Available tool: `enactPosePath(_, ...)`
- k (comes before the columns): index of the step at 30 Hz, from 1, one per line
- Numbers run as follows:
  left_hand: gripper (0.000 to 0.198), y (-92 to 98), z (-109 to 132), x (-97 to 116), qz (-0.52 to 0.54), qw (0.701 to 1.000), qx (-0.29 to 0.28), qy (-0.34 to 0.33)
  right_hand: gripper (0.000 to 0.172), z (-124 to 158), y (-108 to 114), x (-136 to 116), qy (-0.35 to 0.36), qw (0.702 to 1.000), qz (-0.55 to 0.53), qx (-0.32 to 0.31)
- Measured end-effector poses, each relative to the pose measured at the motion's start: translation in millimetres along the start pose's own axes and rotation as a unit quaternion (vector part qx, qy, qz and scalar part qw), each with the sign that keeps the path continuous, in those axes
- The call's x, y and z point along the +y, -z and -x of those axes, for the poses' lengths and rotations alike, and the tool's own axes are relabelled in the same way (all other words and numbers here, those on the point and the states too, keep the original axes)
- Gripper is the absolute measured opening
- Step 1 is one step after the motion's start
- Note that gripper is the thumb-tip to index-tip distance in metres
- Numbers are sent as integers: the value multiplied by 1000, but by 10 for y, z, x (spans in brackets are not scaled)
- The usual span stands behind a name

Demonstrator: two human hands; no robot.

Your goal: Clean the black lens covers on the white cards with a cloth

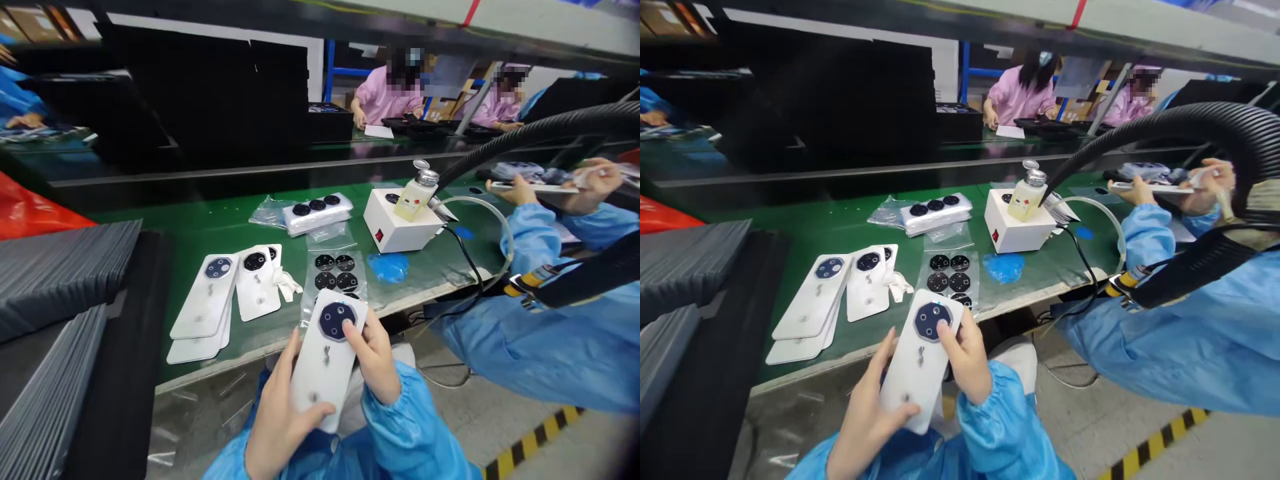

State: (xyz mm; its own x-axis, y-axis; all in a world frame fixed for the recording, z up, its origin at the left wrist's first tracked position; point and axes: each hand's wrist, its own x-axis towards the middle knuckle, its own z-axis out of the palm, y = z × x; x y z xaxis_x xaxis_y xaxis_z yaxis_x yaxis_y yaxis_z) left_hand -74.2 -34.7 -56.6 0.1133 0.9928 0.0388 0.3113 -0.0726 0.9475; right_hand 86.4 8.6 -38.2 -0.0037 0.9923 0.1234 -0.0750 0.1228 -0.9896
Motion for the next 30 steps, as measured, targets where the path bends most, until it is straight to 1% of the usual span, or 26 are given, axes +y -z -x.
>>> enactPosePath(1, 93, -36, -21, 31, 122, 991, -37, 46, 24, 63, 71, -13, -21, 999, -9, -29)
enactPosePath(2, 93, -68, -54, 70, 195, 976, -65, 72, 24, 126, 133, -26, -40, 997, -16, -60)
enactPosePath(3, 86, -104, -94, 114, 233, 964, -91, 90, 24, 184, 185, -39, -53, 995, -15, -84)
enactPosePath(4, 75, -151, -132, 158, 263, 951, -118, 115, 24, 234, 228, -51, -56, 994, 1, -89)
enactPosePath(5, 64, -208, -163, 201, 286, 939, -136, 137, 26, 272, 264, -62, -43, 996, 35, -72)
enactPosePath(6, 55, -274, -183, 241, 310, 925, -148, 161, 31, 297, 297, -73, -13, 996, 88, -30)
enactPosePath(7, 50, -342, -192, 278, 333, 912, -157, 183, 40, 310, 331, -85, 33, 987, 154, 27)
enactPosePath(8, 48, -406, -192, 313, 354, 899, -162, 200, 48, 312, 367, -101, 88, 967, 224, 86)
enactPosePath(9, 48, -459, -187, 346, 371, 888, -167, 215, 52, 306, 407, -123, 144, 936, 291, 135)
enactPosePath(10, 50, -498, -180, 379, 383, 879, -173, 226, 49, 298, 450, -149, 195, 903, 346, 165)
enactPosePath(11, 52, -523, -175, 412, 389, 873, -178, 234, 42, 289, 493, -179, 238, 874, 387, 174)
enactPosePath(12, 55, -534, -173, 447, 394, 867, -183, 242, 33, 283, 533, -211, 270, 853, 415, 165)
enactPosePath(13, 58, -536, -174, 483, 401, 861, -188, 250, 26, 280, 567, -240, 294, 841, 431, 145)
enactPosePath(14, 62, -532, -177, 520, 412, 853, -190, 257, 22, 282, 592, -265, 309, 835, 440, 123)
enactPosePath(16, 68, -522, -184, 585, 439, 839, -181, 265, 22, 292, 615, -292, 327, 827, 447, 96)
enactPosePath(18, 70, -520, -187, 627, 452, 834, -168, 268, 24, 303, 613, -299, 332, 825, 447, 93)
enactPosePath(20, 72, -527, -188, 639, 442, 840, -167, 267, 25, 308, 604, -305, 337, 824, 447, 85)
enactPosePath(25, 81, -527, -194, 633, 415, 850, -195, 260, 22, 297, 622, -389, 359, 817, 450, 29)
enactPosePath(27, 84, -513, -194, 655, 404, 850, -204, 270, 20, 280, 647, -432, 350, 833, 426, 37)
enactPosePath(30, 87, -495, -187, 702, 409, 845, -200, 281, 14, 246, 677, -479, 309, 865, 388, 74)
